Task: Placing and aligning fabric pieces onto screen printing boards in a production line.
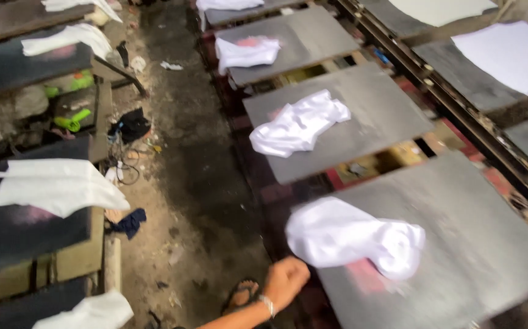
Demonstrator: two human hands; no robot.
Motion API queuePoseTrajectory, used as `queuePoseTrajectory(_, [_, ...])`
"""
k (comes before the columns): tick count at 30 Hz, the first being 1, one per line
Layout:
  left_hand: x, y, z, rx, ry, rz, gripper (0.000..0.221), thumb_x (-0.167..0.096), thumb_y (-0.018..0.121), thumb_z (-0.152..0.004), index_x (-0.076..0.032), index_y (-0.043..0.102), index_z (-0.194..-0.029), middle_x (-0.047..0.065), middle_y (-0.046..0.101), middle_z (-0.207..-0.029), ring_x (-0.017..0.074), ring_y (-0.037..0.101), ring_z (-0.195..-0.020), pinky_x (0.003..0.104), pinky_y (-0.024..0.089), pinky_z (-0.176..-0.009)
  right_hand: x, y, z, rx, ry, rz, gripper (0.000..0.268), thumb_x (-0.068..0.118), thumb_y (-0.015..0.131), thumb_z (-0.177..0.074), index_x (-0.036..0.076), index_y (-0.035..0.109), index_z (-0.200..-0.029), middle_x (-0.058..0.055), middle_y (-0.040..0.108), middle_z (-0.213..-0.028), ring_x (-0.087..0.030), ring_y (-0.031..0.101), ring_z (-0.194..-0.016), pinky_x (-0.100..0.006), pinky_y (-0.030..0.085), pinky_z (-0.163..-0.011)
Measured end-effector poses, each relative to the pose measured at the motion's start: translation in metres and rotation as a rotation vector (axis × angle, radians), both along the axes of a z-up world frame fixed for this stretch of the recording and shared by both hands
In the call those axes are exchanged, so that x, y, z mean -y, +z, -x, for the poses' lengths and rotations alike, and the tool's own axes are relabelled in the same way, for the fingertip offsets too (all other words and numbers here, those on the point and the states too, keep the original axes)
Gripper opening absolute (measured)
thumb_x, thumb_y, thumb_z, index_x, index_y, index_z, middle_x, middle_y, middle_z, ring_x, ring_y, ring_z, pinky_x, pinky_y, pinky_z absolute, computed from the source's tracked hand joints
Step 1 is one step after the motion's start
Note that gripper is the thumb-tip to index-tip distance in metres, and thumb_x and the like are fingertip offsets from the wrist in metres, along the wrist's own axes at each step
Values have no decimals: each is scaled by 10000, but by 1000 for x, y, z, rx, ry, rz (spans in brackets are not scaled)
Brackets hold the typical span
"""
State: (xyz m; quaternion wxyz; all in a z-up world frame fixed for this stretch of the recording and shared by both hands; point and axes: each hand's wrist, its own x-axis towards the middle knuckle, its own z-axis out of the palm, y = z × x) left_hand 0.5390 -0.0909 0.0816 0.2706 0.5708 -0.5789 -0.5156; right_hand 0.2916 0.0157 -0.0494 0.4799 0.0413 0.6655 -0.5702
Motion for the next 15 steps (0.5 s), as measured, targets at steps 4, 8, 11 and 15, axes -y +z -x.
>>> queuePoseTrajectory(4, [122, -49, -44, -93, 244, -341, 923, -525, 779, -708, -174, 441, -1492, 53, 506, -1494, 188, 556, -1290, 309, 445, -1082, 86, 28, -124, 131, -15, 40, 428, 208, 502, -1012, 136, 437, -1428, -70, 439, -1453, -453, 503, -1329, -621, 437, -1087])
queuePoseTrajectory(8, [156, -29, -54, -22, -72, -440, 668, -518, 793, -655, -154, 668, -1202, -25, 698, -1141, 107, 617, -947, 259, 472, -781, 142, 52, -211, 237, -40, 67, 444, 200, 500, -1012, 133, 418, -1444, -66, 421, -1469, -455, 492, -1345, -625, 431, -1101])
queuePoseTrajectory(11, [167, -24, -62, -171, -155, -559, 481, -343, 826, -749, -210, 405, -559, -90, 414, -604, 47, 364, -585, 229, 284, -517, 177, 41, -216, 324, -191, 226, 410, 260, 553, -982, 189, 528, -1384, 15, 597, -1415, -172, 563, -1314, -405, 430, -1120])
queuePoseTrajectory(15, [135, -22, -64, -450, -78, -764, 171, -236, 829, -740, -141, 696, -793, -12, 633, -751, 109, 572, -721, 282, 480, -640, 127, 7, -207, 423, -271, 326, 219, 192, 556, -1020, 105, 615, -1212, -42, 625, -1054, -149, 535, -885, -341, 456, -828])
